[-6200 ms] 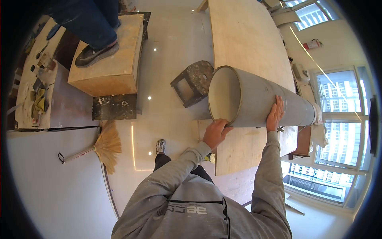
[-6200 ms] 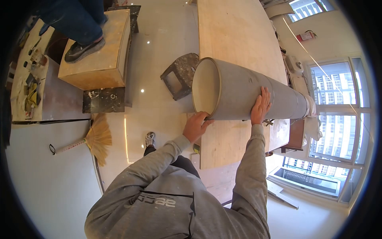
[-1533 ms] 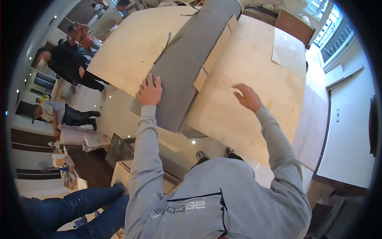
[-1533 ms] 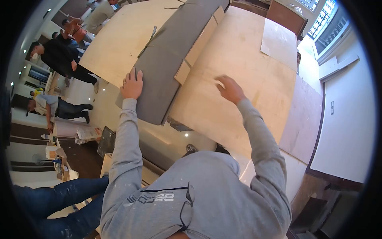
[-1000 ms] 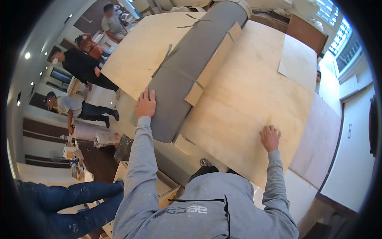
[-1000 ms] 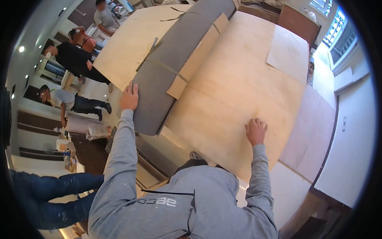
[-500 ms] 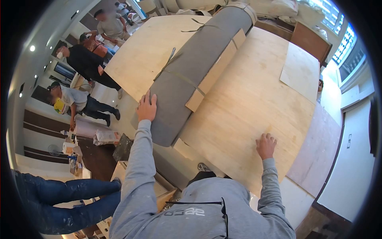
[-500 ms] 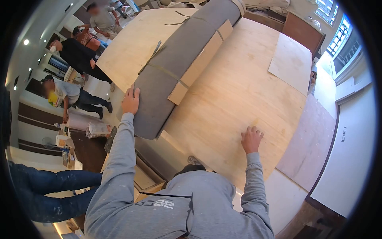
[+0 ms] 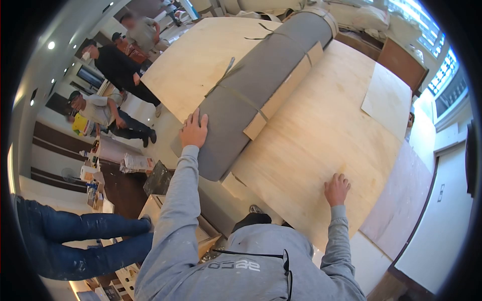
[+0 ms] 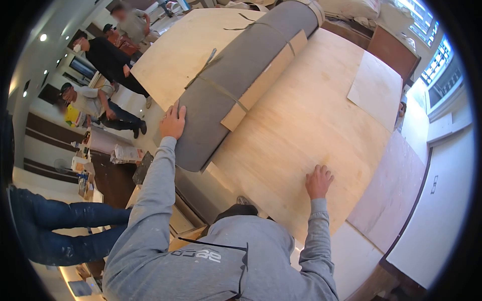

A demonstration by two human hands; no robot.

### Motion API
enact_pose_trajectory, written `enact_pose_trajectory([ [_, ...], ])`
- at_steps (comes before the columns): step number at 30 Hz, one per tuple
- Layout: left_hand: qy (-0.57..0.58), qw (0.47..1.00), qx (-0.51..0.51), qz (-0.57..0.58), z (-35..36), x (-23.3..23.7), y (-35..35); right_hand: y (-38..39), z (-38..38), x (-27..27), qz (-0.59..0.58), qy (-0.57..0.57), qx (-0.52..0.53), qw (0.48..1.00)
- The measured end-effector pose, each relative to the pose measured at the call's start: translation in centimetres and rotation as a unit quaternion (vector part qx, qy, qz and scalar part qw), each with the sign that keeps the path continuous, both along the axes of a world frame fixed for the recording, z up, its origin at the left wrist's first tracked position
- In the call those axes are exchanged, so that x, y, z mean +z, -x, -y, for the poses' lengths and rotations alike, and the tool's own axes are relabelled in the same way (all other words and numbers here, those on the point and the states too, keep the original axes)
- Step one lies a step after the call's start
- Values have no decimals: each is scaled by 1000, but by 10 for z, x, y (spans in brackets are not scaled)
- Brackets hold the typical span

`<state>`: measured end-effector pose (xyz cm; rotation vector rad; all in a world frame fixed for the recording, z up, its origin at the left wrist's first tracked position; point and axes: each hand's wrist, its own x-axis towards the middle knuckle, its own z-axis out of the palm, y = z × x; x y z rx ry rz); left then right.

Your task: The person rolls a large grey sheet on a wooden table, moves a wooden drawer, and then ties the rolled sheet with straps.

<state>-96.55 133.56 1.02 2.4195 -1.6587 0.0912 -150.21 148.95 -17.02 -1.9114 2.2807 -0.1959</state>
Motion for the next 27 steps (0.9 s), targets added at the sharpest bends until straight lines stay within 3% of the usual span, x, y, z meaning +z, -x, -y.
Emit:
enact_pose_trajectory([
  [27,28,1000,3,9,-20,-2,23,-6,-2,-5,-8,-1,-8,1000],
])
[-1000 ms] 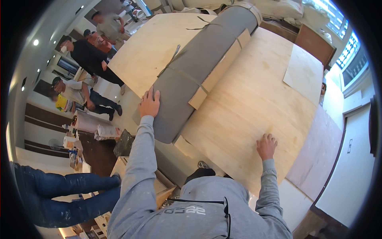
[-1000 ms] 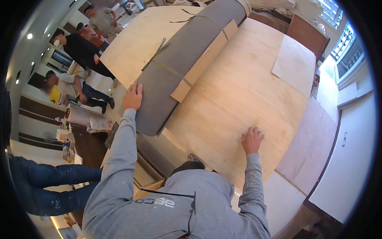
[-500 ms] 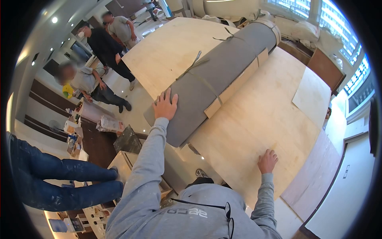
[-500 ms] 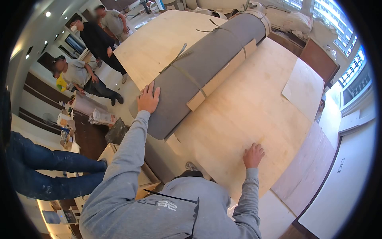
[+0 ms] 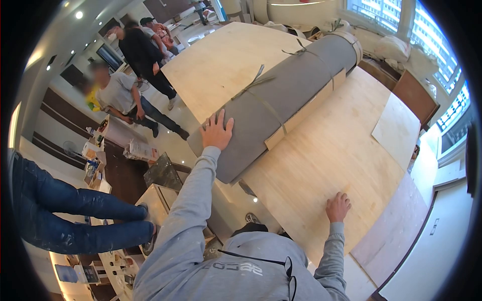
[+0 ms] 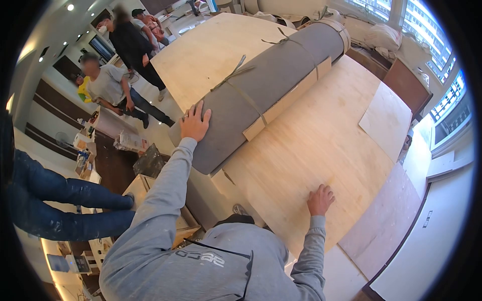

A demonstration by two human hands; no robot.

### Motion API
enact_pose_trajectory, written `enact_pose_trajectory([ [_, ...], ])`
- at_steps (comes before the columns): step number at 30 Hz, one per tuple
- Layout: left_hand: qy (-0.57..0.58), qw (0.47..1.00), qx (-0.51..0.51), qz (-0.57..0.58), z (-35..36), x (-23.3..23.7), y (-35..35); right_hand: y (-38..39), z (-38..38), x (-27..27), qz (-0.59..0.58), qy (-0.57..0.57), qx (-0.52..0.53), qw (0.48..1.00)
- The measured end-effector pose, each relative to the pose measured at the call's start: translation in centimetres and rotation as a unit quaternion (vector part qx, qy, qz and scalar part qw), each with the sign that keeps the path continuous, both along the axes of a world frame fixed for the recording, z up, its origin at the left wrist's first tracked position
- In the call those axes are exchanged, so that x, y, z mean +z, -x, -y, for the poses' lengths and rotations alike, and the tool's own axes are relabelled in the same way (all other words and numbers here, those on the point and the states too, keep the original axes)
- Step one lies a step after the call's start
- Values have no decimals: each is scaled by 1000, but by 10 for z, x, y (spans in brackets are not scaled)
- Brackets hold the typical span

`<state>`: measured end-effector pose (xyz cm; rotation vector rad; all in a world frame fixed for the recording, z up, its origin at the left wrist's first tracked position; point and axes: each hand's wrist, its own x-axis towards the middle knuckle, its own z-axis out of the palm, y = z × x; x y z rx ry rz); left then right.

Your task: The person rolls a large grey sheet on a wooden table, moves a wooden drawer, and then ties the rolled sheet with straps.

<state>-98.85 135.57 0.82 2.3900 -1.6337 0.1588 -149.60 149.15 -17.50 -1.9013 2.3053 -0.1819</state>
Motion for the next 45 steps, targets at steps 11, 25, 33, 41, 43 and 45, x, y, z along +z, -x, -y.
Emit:
enact_pose_trajectory([
  [11,7,1000,-3,7,1,-1,3,3,-2,-3,5,19,9,1000],
  [25,10,1000,-3,2,0,1,5,-2,4,-8,-23,4,26,999],
  [33,8,999,-21,-45,20,25,5,-4,4,-1,-28,-32,18,999],
  [41,26,989,-15,-143,114,27,-33,0,14,10,-38,-118,8,992],
  [43,9,994,-13,-105,125,34,-33,9,22,17,-7,-131,19,991],
  [45,-26,996,-12,-87,137,42,-36,18,34,18,50,-117,44,991],
])
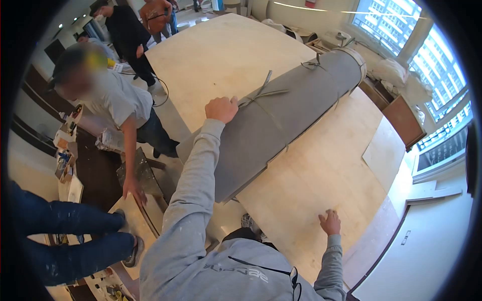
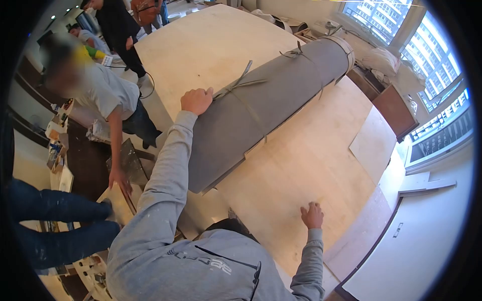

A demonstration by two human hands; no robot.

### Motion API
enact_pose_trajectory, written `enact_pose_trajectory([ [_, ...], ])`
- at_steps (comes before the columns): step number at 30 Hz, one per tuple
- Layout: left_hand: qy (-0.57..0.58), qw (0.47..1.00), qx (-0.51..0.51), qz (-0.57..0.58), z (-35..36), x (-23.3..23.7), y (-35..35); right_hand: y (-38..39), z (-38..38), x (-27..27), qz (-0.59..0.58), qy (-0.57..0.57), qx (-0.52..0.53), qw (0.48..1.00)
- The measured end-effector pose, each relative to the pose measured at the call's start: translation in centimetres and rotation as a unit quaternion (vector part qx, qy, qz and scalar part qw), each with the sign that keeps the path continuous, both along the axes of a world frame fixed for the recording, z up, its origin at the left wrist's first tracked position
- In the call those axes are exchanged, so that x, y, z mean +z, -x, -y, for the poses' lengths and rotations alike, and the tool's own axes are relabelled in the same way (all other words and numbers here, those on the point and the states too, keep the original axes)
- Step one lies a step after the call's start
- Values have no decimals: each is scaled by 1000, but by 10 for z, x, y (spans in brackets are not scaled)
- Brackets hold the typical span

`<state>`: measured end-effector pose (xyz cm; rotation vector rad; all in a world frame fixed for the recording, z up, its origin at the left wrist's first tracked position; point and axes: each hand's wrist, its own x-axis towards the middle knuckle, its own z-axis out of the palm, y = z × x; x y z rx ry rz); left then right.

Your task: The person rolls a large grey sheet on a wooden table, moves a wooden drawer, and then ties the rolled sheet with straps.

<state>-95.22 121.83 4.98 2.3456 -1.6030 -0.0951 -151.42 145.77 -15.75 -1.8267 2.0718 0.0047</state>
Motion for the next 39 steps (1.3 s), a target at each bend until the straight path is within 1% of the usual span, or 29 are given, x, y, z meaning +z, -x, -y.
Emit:
enact_pose_trajectory([
  [1,-25,1000,-3,-3,10,4,-1,-5,11,7,32,51,20,998],
  [2,-50,999,-6,-8,19,5,-2,-20,30,29,63,102,40,992],
  [3,-55,998,-18,1,28,6,-3,-38,51,54,93,151,61,982],
  [5,-62,997,-42,20,51,5,-6,-91,93,116,147,211,98,961],
  [6,-54,989,-99,-91,70,4,-7,-118,113,141,173,231,109,951],
  [7,-46,967,-152,-200,92,3,-9,-144,132,161,200,250,122,940],
  [8,-39,930,-202,-306,104,-1,-9,-168,150,177,225,263,143,927],
  [9,-24,933,-214,-290,111,-10,-5,-191,170,191,249,280,163,913],
  [11,6,936,-236,-260,122,-37,3,-229,207,210,250,266,207,908],
  [13,-48,912,-254,-317,132,-36,-4,-267,239,227,227,296,245,895],
  [14,-79,898,-260,-346,133,-37,-7,-284,258,224,241,330,269,872],
  [15,-69,894,-263,-356,131,-38,-8,-297,275,220,254,363,292,848],
  [17,-44,886,-269,-376,129,-39,-6,-316,303,201,214,387,304,844],
  [18,-15,887,-256,-385,128,-40,-3,-321,316,192,193,401,310,840],
  [20,43,886,-227,-402,123,-49,2,-323,332,196,148,379,335,850],
  [21,61,879,-228,-415,122,-52,4,-324,338,198,125,368,350,852],
  [24,118,857,-225,-449,120,-63,9,-329,336,180,124,376,315,863],
  [27,159,839,-223,-470,118,-62,16,-331,336,168,215,397,266,852],
  [30,156,833,-223,-481,117,-63,18,-327,344,169,216,355,247,875],
  [32,139,828,-222,-495,114,-60,18,-326,349,181,310,271,210,887],
  [33,123,813,-229,-520,113,-59,17,-325,350,186,355,225,190,887],
  [35,93,780,-243,-569,115,-58,15,-321,359,179,388,192,187,881],
  [38,33,735,-266,-623,116,-52,15,-315,371,178,459,142,191,856],
  [39,19,735,-265,-623,116,-49,13,-314,374,176,488,123,193,842],
])
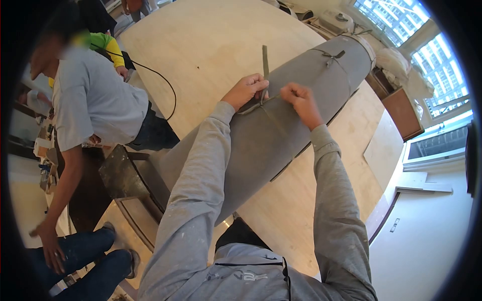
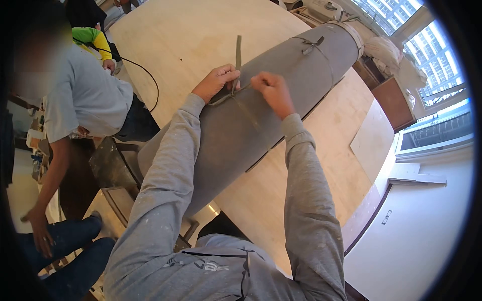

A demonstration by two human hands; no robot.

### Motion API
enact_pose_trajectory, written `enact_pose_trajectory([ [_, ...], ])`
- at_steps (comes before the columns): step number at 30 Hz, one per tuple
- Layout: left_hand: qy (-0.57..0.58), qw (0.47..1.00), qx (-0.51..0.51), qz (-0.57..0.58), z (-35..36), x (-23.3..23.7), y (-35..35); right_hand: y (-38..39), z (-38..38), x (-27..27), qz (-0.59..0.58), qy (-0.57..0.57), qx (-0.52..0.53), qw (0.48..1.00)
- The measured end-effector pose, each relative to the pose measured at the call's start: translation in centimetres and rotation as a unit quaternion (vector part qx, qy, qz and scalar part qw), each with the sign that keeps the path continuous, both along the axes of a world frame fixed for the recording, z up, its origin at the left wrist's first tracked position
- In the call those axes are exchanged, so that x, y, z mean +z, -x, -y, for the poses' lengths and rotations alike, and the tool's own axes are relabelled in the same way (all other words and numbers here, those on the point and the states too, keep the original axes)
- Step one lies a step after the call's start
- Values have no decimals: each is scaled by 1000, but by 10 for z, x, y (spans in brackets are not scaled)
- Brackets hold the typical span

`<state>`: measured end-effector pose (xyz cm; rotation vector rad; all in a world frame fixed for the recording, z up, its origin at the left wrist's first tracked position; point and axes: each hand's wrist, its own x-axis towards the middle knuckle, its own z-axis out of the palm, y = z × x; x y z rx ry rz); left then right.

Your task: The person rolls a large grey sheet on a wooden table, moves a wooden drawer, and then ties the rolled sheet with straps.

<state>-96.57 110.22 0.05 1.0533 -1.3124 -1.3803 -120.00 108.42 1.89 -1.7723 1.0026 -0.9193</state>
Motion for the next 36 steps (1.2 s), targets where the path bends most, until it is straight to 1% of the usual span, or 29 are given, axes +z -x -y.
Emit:
enact_pose_trajectory([
  [1,-13,1000,-8,4,0,1,-2,4,4,1,63,-41,-4,997],
  [3,-34,999,-22,8,-2,1,-4,14,10,7,186,-122,-13,975],
  [5,-44,999,-29,6,0,3,-5,14,12,2,203,-126,-5,971],
  [8,-37,997,-65,32,0,8,-9,13,14,-1,219,-130,-5,967],
  [12,-20,998,-62,0,-9,7,-1,5,12,3,243,-124,1,962],
  [14,-9,998,-55,-17,-9,4,4,-14,5,12,255,-99,-14,962],
  [15,-12,998,-53,7,-7,4,3,-21,1,17,261,-87,-19,961],
  [17,-19,997,-50,55,-5,5,1,-23,-2,20,264,-103,6,959],
  [20,14,989,15,144,-3,2,7,-19,-7,16,294,-130,49,946],
  [21,11,989,9,144,-2,2,7,-17,-8,15,309,-138,64,939],
  [23,7,989,-5,148,-1,1,5,-14,-2,8,302,-150,97,937],
  [24,2,992,-11,128,-1,1,4,-13,1,5,299,-154,113,935],
  [27,-5,996,-32,78,-6,4,0,-18,10,1,361,-192,122,904],
  [30,9,997,-55,47,-8,-2,0,-17,18,-8,419,-189,98,883],
  [32,36,997,-61,28,-8,-7,2,-20,18,-2,400,-184,40,897],
  [33,30,997,-69,28,-7,-9,1,-21,18,0,389,-182,11,903],
  [36,20,996,-84,26,-8,-9,-3,8,46,2,436,-180,-85,877],
])
